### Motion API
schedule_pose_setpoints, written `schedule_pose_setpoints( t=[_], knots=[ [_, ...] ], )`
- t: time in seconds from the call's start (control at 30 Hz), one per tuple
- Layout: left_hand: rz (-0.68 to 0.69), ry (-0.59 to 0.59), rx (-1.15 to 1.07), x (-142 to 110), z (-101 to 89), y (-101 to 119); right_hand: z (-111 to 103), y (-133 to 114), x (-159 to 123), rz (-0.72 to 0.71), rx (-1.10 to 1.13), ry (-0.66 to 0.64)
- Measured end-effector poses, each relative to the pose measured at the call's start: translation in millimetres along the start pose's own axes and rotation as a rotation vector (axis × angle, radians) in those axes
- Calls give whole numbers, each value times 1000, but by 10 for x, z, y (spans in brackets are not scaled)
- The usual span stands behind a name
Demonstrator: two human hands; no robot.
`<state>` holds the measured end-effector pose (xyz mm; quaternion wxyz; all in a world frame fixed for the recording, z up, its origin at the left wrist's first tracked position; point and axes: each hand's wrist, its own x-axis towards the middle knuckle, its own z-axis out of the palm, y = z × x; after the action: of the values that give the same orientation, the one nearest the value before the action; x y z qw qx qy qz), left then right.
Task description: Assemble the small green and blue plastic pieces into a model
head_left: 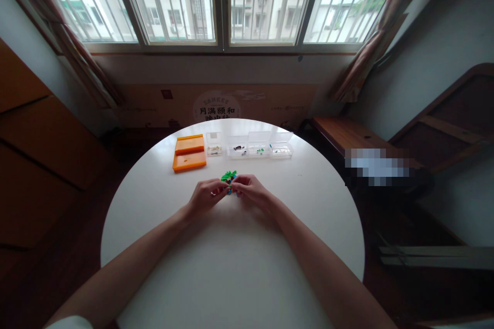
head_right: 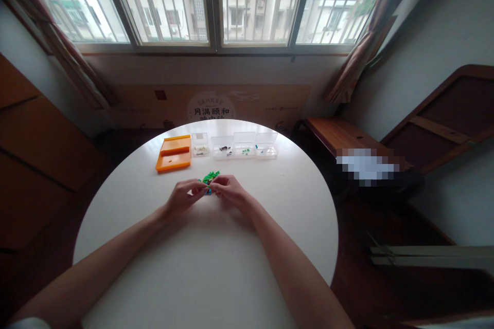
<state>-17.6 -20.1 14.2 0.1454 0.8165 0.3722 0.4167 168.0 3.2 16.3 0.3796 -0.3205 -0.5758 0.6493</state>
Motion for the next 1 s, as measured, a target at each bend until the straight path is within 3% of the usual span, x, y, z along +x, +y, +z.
schedule_pose_setpoints(
  t=[1.0],
  knots=[
    [-16, 17, 34, -5, 3, -32, 15, 27, 11, -8, 20, 12]
  ],
)
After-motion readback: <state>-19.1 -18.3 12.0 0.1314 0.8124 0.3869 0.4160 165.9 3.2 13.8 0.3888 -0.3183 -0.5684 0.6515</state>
